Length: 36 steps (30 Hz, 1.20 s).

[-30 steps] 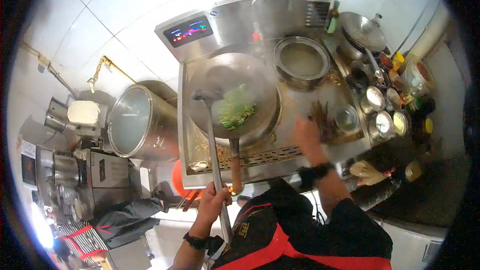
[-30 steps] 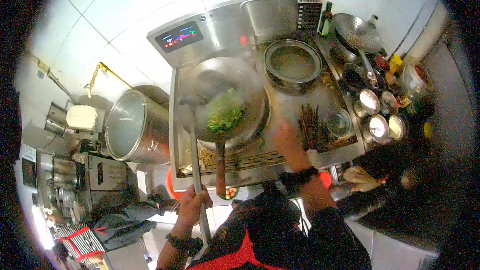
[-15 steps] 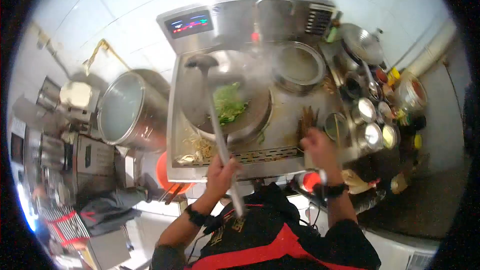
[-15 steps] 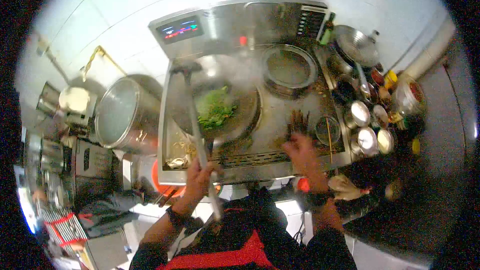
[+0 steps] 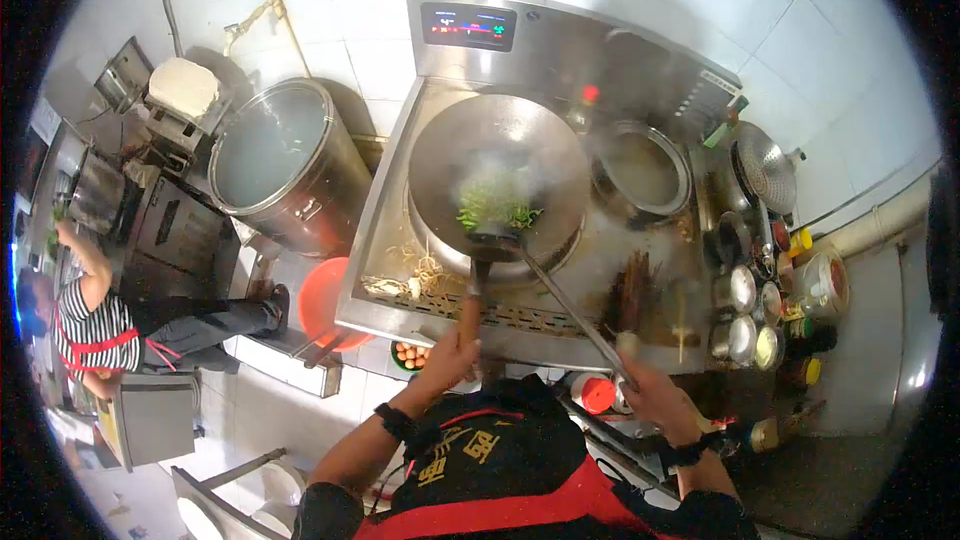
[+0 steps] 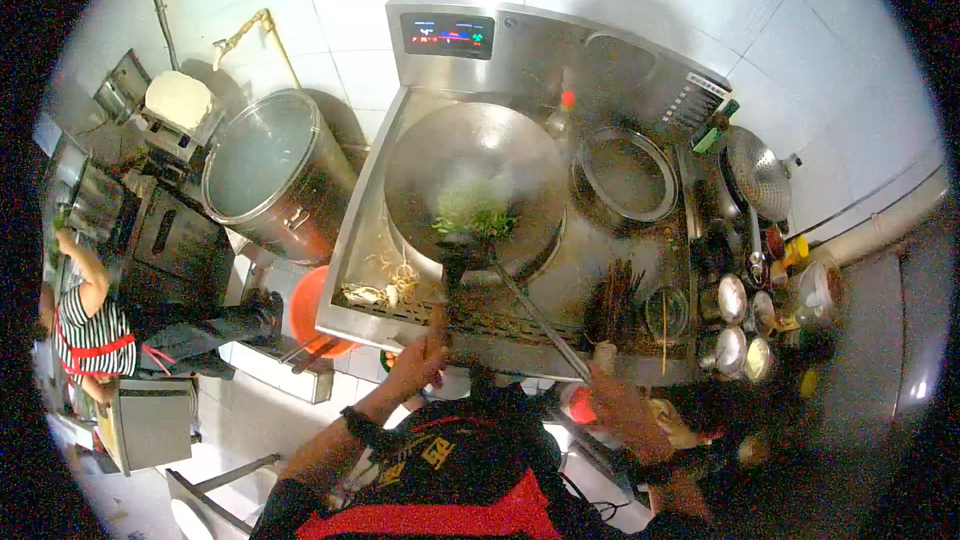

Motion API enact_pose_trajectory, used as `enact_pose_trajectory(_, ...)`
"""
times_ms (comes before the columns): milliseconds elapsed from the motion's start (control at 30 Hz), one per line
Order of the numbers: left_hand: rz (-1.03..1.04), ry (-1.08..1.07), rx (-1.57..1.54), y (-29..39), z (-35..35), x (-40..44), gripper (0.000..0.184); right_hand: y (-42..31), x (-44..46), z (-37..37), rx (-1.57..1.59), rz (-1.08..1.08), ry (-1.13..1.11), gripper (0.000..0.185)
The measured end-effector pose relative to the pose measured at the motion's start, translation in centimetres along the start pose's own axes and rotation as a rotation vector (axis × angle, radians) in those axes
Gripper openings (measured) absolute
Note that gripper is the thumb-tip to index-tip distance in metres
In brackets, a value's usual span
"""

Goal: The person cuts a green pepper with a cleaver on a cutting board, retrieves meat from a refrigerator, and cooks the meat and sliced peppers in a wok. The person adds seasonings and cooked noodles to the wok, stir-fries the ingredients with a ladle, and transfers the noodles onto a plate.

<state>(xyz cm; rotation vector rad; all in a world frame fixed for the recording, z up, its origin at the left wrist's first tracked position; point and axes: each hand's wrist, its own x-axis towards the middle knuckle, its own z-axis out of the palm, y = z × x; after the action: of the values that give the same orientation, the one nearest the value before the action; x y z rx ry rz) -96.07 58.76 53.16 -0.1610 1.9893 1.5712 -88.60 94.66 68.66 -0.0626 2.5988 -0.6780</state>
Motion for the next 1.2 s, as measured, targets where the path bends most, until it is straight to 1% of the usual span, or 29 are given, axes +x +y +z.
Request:
enact_pose_trajectory(67,0.127,0.119,0.111,0.9,1.3,-0.8,0.039,2.4,1.7,1.6,-0.178,-0.124,0.187,0.065)
enact_pose_trajectory(100,0.136,0.119,0.106,1.7,1.3,-1.2,0.039,1.3,3.1,1.2,-0.186,-0.125,0.193,0.065)
enact_pose_trajectory(167,0.204,-0.005,-0.016,3.8,1.3,-2.5,0.038,-2.6,7.3,0.3,-0.157,0.234,0.061,0.064)
enact_pose_trajectory(200,0.151,-0.128,-0.112,4.6,0.6,-3.2,0.041,-1.5,9.6,2.1,-0.085,0.124,0.178,0.064)
enact_pose_trajectory(233,0.153,-0.116,-0.115,4.1,-0.1,-3.4,0.041,-0.5,11.9,4.2,-0.004,0.015,0.288,0.064)
enact_pose_trajectory(267,0.126,-0.235,-0.189,3.1,-0.9,-3.7,0.042,-1.5,13.3,5.3,-0.002,0.011,0.282,0.064)
enact_pose_trajectory(300,0.104,-0.354,-0.263,2.2,-1.7,-3.8,0.043,-3.1,15.0,6.0,0.017,0.076,0.321,0.064)
enact_pose_trajectory(333,-0.074,-0.425,-0.341,1.3,-2.6,-3.9,0.048,-4.3,16.0,6.4,0.036,0.141,0.362,0.064)
enact_pose_trajectory(367,-0.075,-0.424,-0.343,-0.8,-2.9,-3.6,0.048,-5.1,15.8,6.7,0.036,0.141,0.36,0.064)
enact_pose_trajectory(433,-0.141,-0.275,-0.067,-8.0,-2.8,-1.7,0.055,-6.8,15.3,6.4,0.038,0.127,0.294,0.062)
enact_pose_trajectory(467,0.016,-0.205,0.289,-14.8,-2.8,0.0,0.06,-6.1,14.4,6.4,0.034,0.127,0.296,0.062)
enact_pose_trajectory(500,0.175,-0.125,0.639,-19.4,-2.7,1.3,0.064,-4.4,12.6,6.3,-0.025,0.044,0.292,0.063)
enact_pose_trajectory(533,-0.209,-0.089,0.547,-15.1,-2.8,-0.3,0.07,-2.8,10.9,6.2,-0.084,-0.034,0.283,0.063)
enact_pose_trajectory(567,-0.207,-0.093,0.543,-15.9,-2.8,0.1,0.07,-2.9,8.6,4.8,-0.2,0.005,0.206,0.063)
enact_pose_trajectory(600,-0.233,-0.088,0.66,-17.5,-2.6,0.7,0.071,-3.3,6.5,3.4,-0.315,0.044,0.13,0.063)
enact_pose_trajectory(633,-0.257,-0.085,0.779,-19.1,-2.5,1.5,0.071,-1.8,5.3,3.7,-0.32,0.051,0.132,0.063)
enact_pose_trajectory(667,-0.264,-0.013,0.735,-19.1,-2.1,2.0,0.071,-0.2,3.7,4.3,-0.303,-0.002,0.142,0.063)
enact_pose_trajectory(700,-0.256,-0.023,0.73,-18.4,-1.5,2.5,0.071,0.7,3.1,4.6,-0.29,-0.054,0.15,0.063)
enact_pose_trajectory(767,-0.077,0.175,0.741,-17.3,-0.5,2.9,0.072,-0.2,4.6,3.7,-0.292,-0.024,0.139,0.062)
enact_pose_trajectory(800,-0.009,0.242,0.801,-20.0,1.2,5.1,0.073,-0.8,5.7,3.2,-0.285,-0.007,0.138,0.062)
enact_pose_trajectory(833,-0.01,0.088,0.705,-23.4,2.4,8.1,0.072,-1.9,6.5,2.6,-0.295,0.008,0.141,0.062)
enact_pose_trajectory(900,0.268,0.336,0.615,-22.0,5.3,9.4,0.058,-4.5,8.5,2.1,-0.179,0.172,0.135,0.064)
enact_pose_trajectory(933,0.293,0.374,0.609,-21.5,6.2,10.3,0.057,-3.1,9.1,2.8,-0.181,0.171,0.15,0.064)
enact_pose_trajectory(1000,0.191,0.326,0.652,-21.2,7.4,11.4,0.057,0.8,7.3,5.9,-0.216,-0.008,0.469,0.07)
enact_pose_trajectory(1033,0.147,0.302,0.668,-21.3,7.7,11.7,0.057,0.2,6.4,5.0,-0.216,0.02,0.472,0.07)
enact_pose_trajectory(1100,0.098,0.268,0.697,-21.7,8.1,12.1,0.056,-2.0,4.5,1.9,0.085,0.293,0.208,0.07)
enact_pose_trajectory(1133,0.082,0.258,0.708,-21.3,8.3,12.2,0.056,0.2,3.9,3.4,0.01,0.075,0.458,0.063)
enact_pose_trajectory(1167,0.067,0.243,0.717,-21.2,8.6,12.3,0.056,-0.6,2.8,2.6,0.013,0.13,0.503,0.063)
enact_pose_trajectory(1200,0.063,0.226,0.732,-20.7,9.0,12.6,0.056,-2.6,1.8,1.2,0.191,0.262,0.458,0.063)
